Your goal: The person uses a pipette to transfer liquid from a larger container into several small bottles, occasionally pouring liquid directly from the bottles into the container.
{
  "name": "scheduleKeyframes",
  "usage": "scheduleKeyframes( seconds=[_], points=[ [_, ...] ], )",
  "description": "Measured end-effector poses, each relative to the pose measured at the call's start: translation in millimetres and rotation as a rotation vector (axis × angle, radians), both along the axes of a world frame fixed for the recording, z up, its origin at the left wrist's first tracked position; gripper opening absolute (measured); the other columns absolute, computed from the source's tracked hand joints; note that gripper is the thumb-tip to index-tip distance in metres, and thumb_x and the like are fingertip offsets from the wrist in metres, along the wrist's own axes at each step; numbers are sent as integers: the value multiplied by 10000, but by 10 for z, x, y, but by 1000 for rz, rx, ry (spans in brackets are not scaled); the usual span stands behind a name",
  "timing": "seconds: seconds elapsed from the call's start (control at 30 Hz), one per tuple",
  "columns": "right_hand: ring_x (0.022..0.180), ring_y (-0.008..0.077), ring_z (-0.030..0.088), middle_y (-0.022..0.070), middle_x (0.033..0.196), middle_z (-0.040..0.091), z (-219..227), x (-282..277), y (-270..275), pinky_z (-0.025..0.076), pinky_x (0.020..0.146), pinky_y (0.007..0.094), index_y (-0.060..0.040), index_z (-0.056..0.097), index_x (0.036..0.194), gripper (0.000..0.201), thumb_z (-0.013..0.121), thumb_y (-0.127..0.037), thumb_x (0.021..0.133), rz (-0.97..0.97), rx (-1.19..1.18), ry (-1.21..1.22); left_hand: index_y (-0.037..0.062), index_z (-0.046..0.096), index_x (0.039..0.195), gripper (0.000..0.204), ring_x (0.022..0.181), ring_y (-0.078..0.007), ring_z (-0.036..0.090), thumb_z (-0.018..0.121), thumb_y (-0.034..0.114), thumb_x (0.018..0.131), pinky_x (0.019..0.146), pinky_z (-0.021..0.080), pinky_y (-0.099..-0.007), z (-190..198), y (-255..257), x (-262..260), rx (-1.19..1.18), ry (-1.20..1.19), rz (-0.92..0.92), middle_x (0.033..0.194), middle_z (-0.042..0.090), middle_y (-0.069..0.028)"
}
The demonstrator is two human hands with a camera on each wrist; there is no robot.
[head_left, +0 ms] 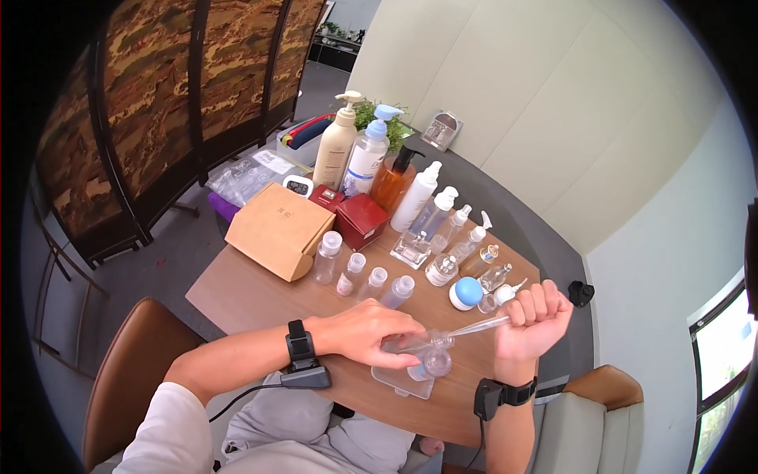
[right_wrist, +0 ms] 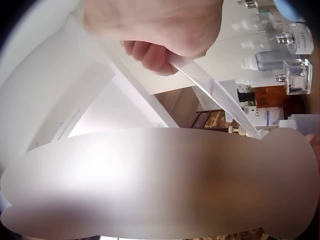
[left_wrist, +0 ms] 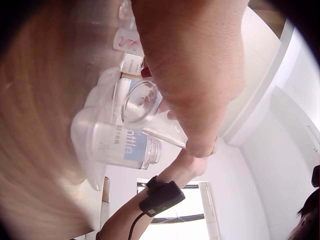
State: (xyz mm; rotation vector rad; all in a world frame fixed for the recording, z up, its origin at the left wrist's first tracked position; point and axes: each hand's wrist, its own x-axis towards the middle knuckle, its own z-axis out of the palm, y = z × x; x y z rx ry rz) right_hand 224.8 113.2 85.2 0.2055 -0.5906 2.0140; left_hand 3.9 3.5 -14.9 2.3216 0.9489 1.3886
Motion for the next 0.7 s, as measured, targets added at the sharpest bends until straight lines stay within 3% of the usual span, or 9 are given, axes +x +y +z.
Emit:
scheduleKeyframes(
  seconds=[0.07,0.17,0.23,0.3,0.53,0.7],
  points=[
    [453,77,136,-56,516,220,122,-57,-101,108,398,265,-163,260,603,343,394,-236,910,-132,155,-113,31,662,1055,380,515,-162,569,790,287,805,474,445,-299,-13,8,-7,16,-14,13,713,624,-22],
    [448,81,141,-47,502,245,231,-92,-256,101,394,264,-162,248,596,372,401,-287,912,-180,358,-217,34,659,1057,379,504,-152,562,796,272,797,465,438,-293,-20,18,-20,46,-36,30,712,622,-11],
    [443,97,175,-32,489,281,243,-83,-328,135,398,275,-157,255,589,396,394,-322,920,-183,395,-239,36,658,1061,378,500,-147,558,798,265,794,460,435,-291,-38,17,-20,54,-49,35,712,621,-6],
    [441,117,215,-18,495,322,271,-61,-391,182,410,291,-142,289,591,410,380,-338,939,-98,654,-296,42,661,1058,374,491,-140,552,803,257,787,452,430,-286,-54,33,-8,85,-75,37,709,620,2],
    [449,138,280,6,522,379,220,-41,-443,224,429,302,-105,361,608,442,394,-362,966,-46,759,-318,66,664,1065,367,523,-159,584,780,305,811,484,469,-295,-61,34,-1,15,-44,41,707,623,-10],
    [448,142,288,9,524,383,223,-52,-457,227,428,302,-95,368,608,444,406,-351,969,-50,802,-333,55,669,1074,381,487,-136,551,808,252,779,452,424,-282,-89,59,2,70,-62,38,698,618,6]
  ],
)
